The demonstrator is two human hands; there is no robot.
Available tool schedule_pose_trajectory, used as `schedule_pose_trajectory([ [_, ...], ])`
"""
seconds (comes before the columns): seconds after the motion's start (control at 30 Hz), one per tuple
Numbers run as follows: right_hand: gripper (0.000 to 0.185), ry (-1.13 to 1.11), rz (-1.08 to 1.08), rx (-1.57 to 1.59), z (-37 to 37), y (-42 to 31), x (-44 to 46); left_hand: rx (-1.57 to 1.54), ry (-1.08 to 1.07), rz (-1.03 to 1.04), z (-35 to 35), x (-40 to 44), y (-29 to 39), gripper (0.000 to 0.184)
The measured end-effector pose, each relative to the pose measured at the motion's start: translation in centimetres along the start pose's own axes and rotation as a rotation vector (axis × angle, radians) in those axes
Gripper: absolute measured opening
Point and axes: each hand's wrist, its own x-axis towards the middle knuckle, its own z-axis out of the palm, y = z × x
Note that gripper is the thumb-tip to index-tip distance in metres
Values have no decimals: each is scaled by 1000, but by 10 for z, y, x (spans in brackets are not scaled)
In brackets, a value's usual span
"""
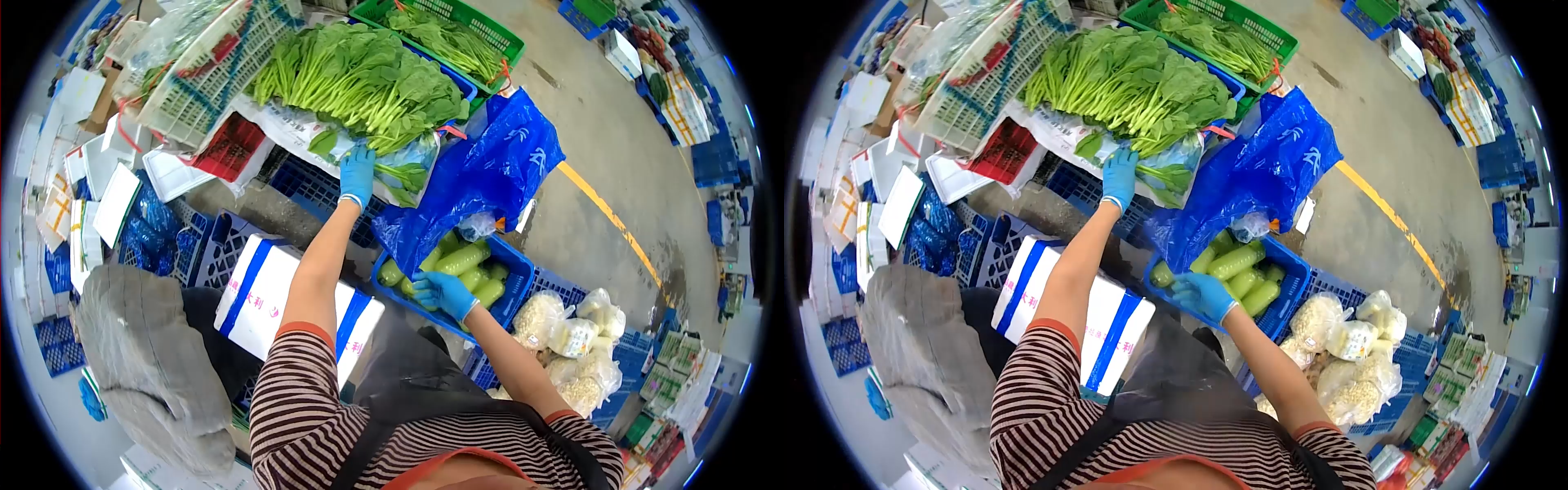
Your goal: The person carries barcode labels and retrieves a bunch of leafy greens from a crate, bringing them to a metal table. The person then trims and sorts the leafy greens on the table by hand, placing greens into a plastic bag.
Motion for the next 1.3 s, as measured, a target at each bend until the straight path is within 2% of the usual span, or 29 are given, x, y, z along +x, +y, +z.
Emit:
schedule_pose_trajectory([
  [0.17, 35, -26, -103, 18, 43, -55, 32, -145, -174, 87, -1, -5, -23, 29],
  [0.2, 41, -94, -89, 23, 44, -61, 39, -190, -105, 74, -22, -12, -19, 24],
  [0.3, 52, -75, -79, 118, 61, -69, 63, -446, -58, -38, -66, -32, -1, 17],
  [0.33, 60, -99, -135, 211, 66, -69, 71, -540, -55, -42, -84, -36, 7, 17],
  [0.43, 67, -78, -292, 479, 86, -92, 78, -731, -48, -2, -123, -37, 35, 19],
  [0.47, 54, -55, -373, 612, 87, -101, 85, -700, -38, 64, -129, -34, 46, 20],
  [0.5, 45, 26, -415, 502, 90, -112, 83, -670, -27, 128, -135, -30, 54, 21],
  [0.6, 16, 283, -516, 189, 96, -163, 59, -990, -176, 200, -156, -4, 55, 22],
  [0.63, 15, 202, -619, 335, 86, -174, 69, -1039, -142, 24, -161, 7, 48, 22],
  [0.67, 14, 230, -689, 359, 74, -188, 77, -1082, -107, -150, -165, 21, 37, 23],
  [0.7, 13, 258, -759, 387, 62, -202, 84, -1240, -174, -533, -171, 39, 27, 26],
  [0.73, 17, 259, -789, 363, 53, -218, 92, -1062, 130, -429, -120, 51, 11, 33],
  [0.77, 21, 258, -818, 341, 47, -234, 102, -733, 182, -388, -86, 67, 3, 41],
  [0.8, 23, 337, -826, 399, 43, -249, 120, -533, 171, -386, -65, 85, 0, 45],
  [0.9, 31, 517, -725, 478, 40, -283, 180, -395, -156, -474, -33, 122, 4, 49],
  [0.93, 43, 530, -667, 380, 50, -282, 187, -444, -94, -447, -22, 126, 2, 47],
  [0.97, 51, 471, -470, 256, 36, -277, 211, -492, -35, -420, -11, 125, -6, 46],
  [1.03, 54, 432, -371, 163, 53, -256, 222, -622, 17, -387, 10, 121, -24, 42],
  [1.1, 35, 439, -439, -134, 57, -239, 216, -787, 23, -384, 18, 124, -44, 38],
  [1.13, 37, 509, -472, -272, 50, -230, 227, -746, 117, -341, 17, 123, -47, 35],
  [1.23, 37, 784, -405, -1017, 34, -227, 215, -1557, 16, -672, 3, 127, -61, 35],
  [1.27, 38, 758, -328, -931, 32, -227, 211, -1602, -53, -862, -7, 131, -69, 33],
  [1.3, 37, 835, -449, -937, 38, -228, 204, -1700, -47, -911, -8, 129, -78, 29],
])
